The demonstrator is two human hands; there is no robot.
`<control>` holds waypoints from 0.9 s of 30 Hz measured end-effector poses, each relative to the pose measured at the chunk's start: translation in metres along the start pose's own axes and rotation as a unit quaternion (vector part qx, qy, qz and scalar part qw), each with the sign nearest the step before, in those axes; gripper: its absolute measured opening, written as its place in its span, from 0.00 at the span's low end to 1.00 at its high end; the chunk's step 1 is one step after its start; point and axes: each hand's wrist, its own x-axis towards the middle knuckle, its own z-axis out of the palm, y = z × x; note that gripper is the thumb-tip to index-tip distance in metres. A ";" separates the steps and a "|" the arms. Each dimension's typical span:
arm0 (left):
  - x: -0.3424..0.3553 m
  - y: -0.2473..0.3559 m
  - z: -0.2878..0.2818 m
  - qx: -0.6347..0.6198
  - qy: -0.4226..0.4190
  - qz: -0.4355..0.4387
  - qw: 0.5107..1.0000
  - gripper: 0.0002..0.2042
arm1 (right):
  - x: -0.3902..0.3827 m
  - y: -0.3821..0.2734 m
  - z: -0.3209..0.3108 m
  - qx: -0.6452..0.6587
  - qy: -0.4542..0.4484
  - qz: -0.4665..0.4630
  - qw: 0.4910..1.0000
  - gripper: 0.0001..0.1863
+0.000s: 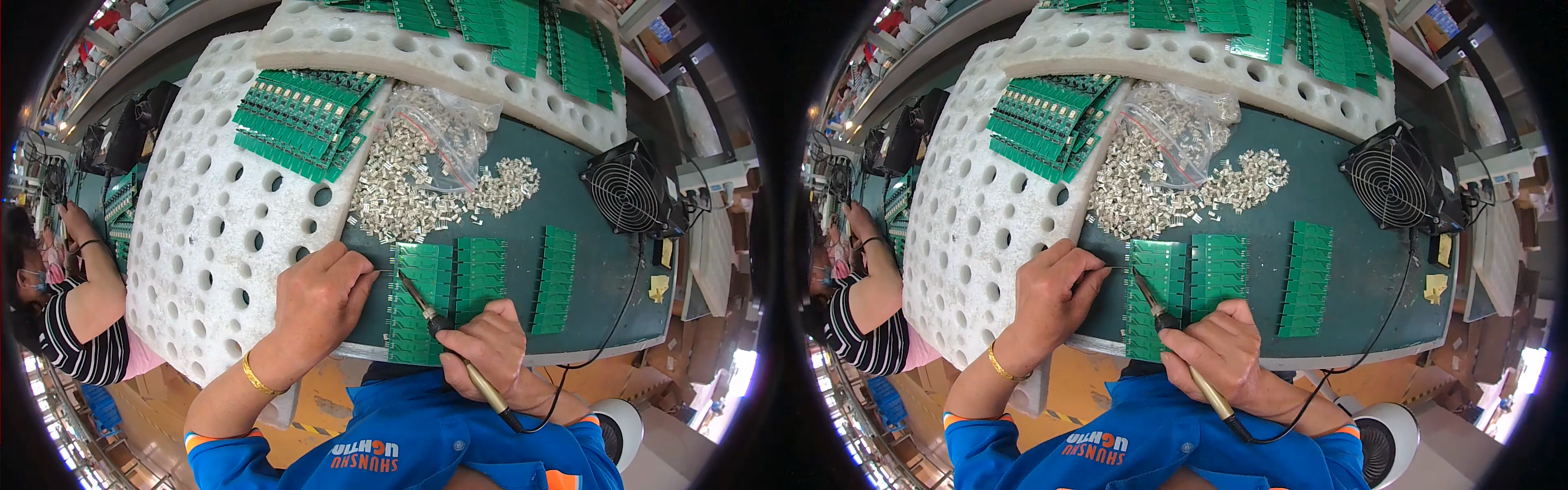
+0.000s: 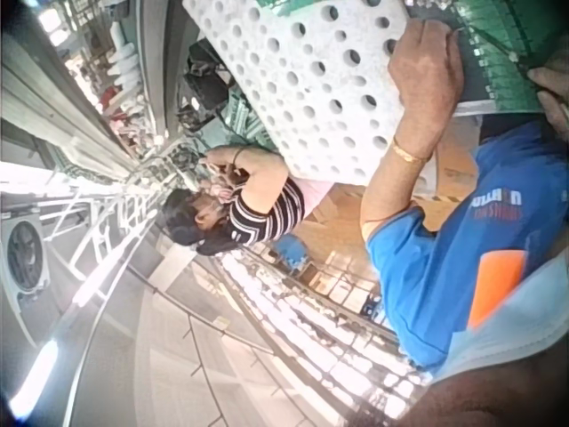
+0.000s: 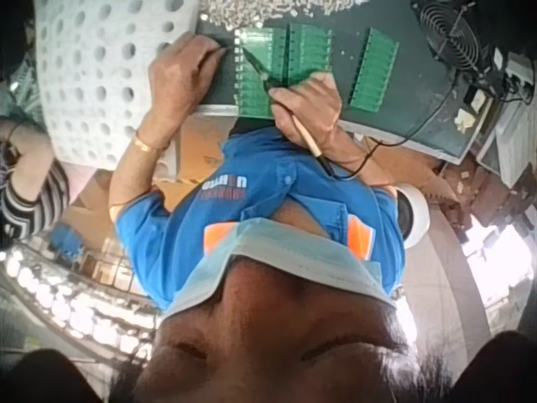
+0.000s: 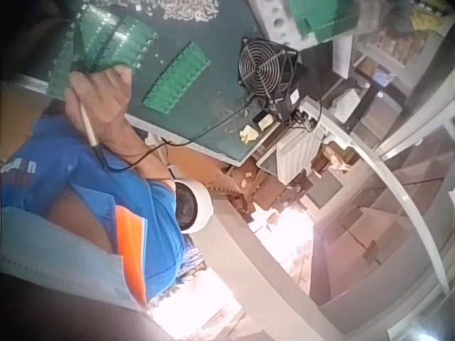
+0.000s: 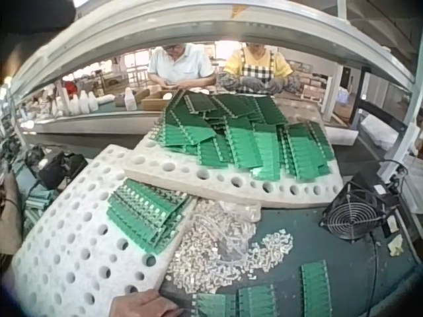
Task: The person solders electronic components onto circuit boards using a soldering iron and solder wire, handling and positioning the boards on the workbench.
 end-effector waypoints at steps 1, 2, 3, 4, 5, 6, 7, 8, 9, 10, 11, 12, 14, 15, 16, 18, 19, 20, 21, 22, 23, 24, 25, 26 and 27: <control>0.000 0.000 0.000 -0.001 0.001 0.000 1.000 0.07 | 0.000 0.000 0.000 -0.001 -0.001 0.001 1.000 0.17; 0.000 0.001 0.000 0.000 -0.004 0.001 1.000 0.07 | 0.000 0.000 0.000 -0.001 -0.001 0.000 1.000 0.17; 0.000 0.001 -0.001 0.000 -0.009 0.002 1.000 0.07 | 0.001 0.000 0.000 -0.002 -0.001 0.000 1.000 0.16; 0.000 0.001 -0.001 0.001 -0.008 0.001 1.000 0.07 | 0.001 0.000 0.000 -0.003 0.000 0.000 1.000 0.16; -0.001 0.001 -0.001 0.000 -0.007 0.006 1.000 0.07 | 0.001 0.000 0.000 -0.003 0.000 -0.001 1.000 0.16; -0.001 0.001 -0.001 -0.002 -0.006 0.010 1.000 0.07 | 0.001 -0.001 0.000 -0.004 -0.002 0.001 1.000 0.16; -0.001 0.001 0.000 -0.002 -0.006 0.010 1.000 0.07 | 0.001 -0.001 0.000 -0.004 -0.004 0.002 1.000 0.16; -0.001 0.001 0.000 -0.007 -0.003 0.010 1.000 0.06 | 0.001 -0.001 0.000 -0.004 -0.004 0.002 1.000 0.16; -0.001 0.001 0.000 -0.013 0.001 0.012 1.000 0.06 | 0.001 -0.001 -0.001 -0.004 -0.006 0.002 1.000 0.16; -0.001 0.001 0.000 -0.013 0.001 0.012 1.000 0.06 | 0.001 -0.002 -0.001 -0.004 -0.008 0.002 1.000 0.17; -0.001 0.002 0.000 -0.012 -0.001 0.014 1.000 0.06 | 0.001 -0.001 -0.001 -0.004 -0.008 0.002 1.000 0.17; -0.002 0.002 0.000 -0.011 -0.004 0.017 1.000 0.06 | 0.000 -0.001 -0.001 -0.006 -0.009 0.001 1.000 0.17; -0.002 0.003 -0.001 -0.014 -0.004 0.018 1.000 0.06 | 0.000 -0.001 -0.001 -0.007 -0.009 0.000 1.000 0.17; -0.003 0.003 -0.001 -0.017 -0.004 0.020 1.000 0.06 | 0.000 -0.001 -0.001 -0.008 -0.012 -0.002 1.000 0.17; -0.003 0.003 -0.001 -0.017 -0.004 0.020 1.000 0.06 | 0.000 -0.001 -0.002 -0.009 -0.015 -0.004 1.000 0.18; -0.004 0.003 0.000 -0.015 -0.001 0.024 1.000 0.06 | -0.001 -0.002 -0.002 -0.011 -0.017 -0.004 1.000 0.18; -0.004 0.004 0.000 -0.015 -0.001 0.024 1.000 0.06 | -0.001 -0.002 -0.002 -0.014 -0.019 -0.006 1.000 0.18; -0.004 0.004 0.000 -0.012 -0.002 0.022 1.000 0.06 | -0.002 -0.002 -0.002 -0.014 -0.019 -0.005 1.000 0.18; -0.005 0.004 0.000 -0.009 -0.002 0.021 1.000 0.06 | -0.002 -0.002 -0.002 -0.018 -0.018 -0.007 1.000 0.18; -0.005 0.004 0.001 -0.009 -0.003 0.022 1.000 0.06 | -0.003 -0.002 -0.002 -0.021 -0.017 -0.009 1.000 0.18; -0.005 0.004 0.001 -0.013 -0.002 0.023 1.000 0.06 | -0.003 -0.002 -0.001 -0.021 -0.016 -0.009 1.000 0.18; -0.005 0.004 0.001 -0.016 -0.001 0.023 1.000 0.06 | -0.003 -0.002 -0.001 -0.023 -0.015 -0.012 1.000 0.18; -0.005 0.004 0.001 -0.015 -0.002 0.023 1.000 0.06 | -0.004 -0.002 -0.001 -0.025 -0.013 -0.016 0.999 0.18; -0.005 0.004 0.001 -0.016 -0.001 0.024 1.000 0.06 | -0.004 -0.002 0.000 -0.025 -0.012 -0.015 1.000 0.18; -0.005 0.004 0.002 -0.017 0.000 0.025 1.000 0.06 | -0.005 -0.002 0.000 -0.027 -0.012 -0.018 0.999 0.18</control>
